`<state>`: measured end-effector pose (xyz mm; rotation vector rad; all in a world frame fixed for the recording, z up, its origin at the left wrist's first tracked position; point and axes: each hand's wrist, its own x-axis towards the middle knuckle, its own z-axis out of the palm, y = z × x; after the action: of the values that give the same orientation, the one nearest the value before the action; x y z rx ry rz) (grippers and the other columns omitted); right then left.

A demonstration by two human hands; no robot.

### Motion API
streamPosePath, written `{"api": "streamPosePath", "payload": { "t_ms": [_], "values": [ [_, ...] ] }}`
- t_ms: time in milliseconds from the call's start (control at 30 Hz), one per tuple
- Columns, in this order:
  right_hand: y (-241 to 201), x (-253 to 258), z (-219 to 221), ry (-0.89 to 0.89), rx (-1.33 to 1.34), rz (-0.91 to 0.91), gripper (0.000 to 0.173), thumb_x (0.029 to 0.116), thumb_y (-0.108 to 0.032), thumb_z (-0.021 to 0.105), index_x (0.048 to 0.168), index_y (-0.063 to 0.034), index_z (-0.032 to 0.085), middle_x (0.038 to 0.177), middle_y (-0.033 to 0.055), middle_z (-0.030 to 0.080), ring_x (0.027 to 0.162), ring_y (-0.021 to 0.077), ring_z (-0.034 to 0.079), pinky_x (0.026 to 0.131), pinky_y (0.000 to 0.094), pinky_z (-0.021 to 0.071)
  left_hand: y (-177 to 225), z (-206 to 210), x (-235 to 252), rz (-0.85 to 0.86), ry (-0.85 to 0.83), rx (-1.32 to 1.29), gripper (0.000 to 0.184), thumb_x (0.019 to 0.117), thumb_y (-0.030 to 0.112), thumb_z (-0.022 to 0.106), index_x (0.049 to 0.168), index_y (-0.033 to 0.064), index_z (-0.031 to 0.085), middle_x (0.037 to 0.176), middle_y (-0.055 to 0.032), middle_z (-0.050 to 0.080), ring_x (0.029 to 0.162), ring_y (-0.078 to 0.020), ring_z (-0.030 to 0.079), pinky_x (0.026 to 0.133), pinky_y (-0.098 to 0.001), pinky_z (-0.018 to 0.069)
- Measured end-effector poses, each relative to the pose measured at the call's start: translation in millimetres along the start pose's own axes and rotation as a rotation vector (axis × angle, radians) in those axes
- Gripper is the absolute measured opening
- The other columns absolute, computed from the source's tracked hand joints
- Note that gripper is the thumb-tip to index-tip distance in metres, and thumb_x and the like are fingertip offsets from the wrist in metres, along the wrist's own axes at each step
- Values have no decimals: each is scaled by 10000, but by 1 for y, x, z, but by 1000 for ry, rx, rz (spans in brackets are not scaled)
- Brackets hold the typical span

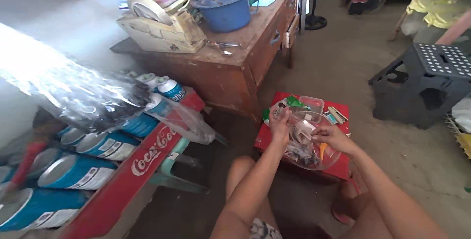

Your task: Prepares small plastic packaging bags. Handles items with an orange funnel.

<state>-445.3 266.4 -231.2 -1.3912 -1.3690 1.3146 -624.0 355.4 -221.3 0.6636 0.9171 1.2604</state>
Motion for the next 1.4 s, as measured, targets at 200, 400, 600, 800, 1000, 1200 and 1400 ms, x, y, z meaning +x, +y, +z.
{"api": "streamPosePath", "payload": {
  "t_ms": [200,400,600,800,1000,1200,1400],
  "values": [
    [3,-1,-4,-44,19,-19,99,941,5,637,1029,21,679,810,-15,720,699,44,679,714,227,585,12,-6,8,205,82,81,845,917,-95,665,1594,71,188,1150,-175,697,923,-156,700,816,-301,569],
    [5,-8,-9,-55,17,-15,89,943,19,631,1013,2,683,800,-31,727,683,27,677,699,207,580,26,-9,8,374,86,93,1076,844,-145,713,1630,157,43,1298,-156,665,926,-144,719,812,-301,586],
    [7,-10,-10,-65,21,4,92,937,24,635,1011,-2,684,791,-36,727,679,31,681,694,212,588,27,-8,1,472,31,126,1182,811,-192,714,1631,187,-49,1471,-164,544,835,-165,746,771,-308,621],
    [8,-10,-10,-86,13,21,85,936,18,630,999,2,684,782,-31,726,669,33,678,686,216,586,28,-8,1,438,41,124,1193,806,-174,738,1630,176,-50,1425,-190,567,834,-170,746,777,-311,624],
    [5,-12,-29,235,-58,-75,161,976,-12,602,1089,63,688,892,50,717,768,54,674,764,242,580,20,-22,15,306,-20,266,676,884,-74,702,1474,-73,371,1067,-173,717,898,-146,705,820,-296,580],
    [-4,-29,-78,642,124,-188,116,942,33,610,1034,33,680,846,-24,703,732,12,656,740,204,574,4,-23,-17,-45,-663,615,485,903,-51,675,1360,-71,514,1065,-103,691,902,-112,677,837,-297,576],
    [-26,-52,-63,264,-146,-206,177,945,-39,616,1058,57,712,942,51,718,804,28,655,789,239,571,-19,-21,-35,-5,-1058,695,583,940,84,631,1463,-92,443,1445,-224,533,1294,-197,551,1090,-337,450]
  ]
}}
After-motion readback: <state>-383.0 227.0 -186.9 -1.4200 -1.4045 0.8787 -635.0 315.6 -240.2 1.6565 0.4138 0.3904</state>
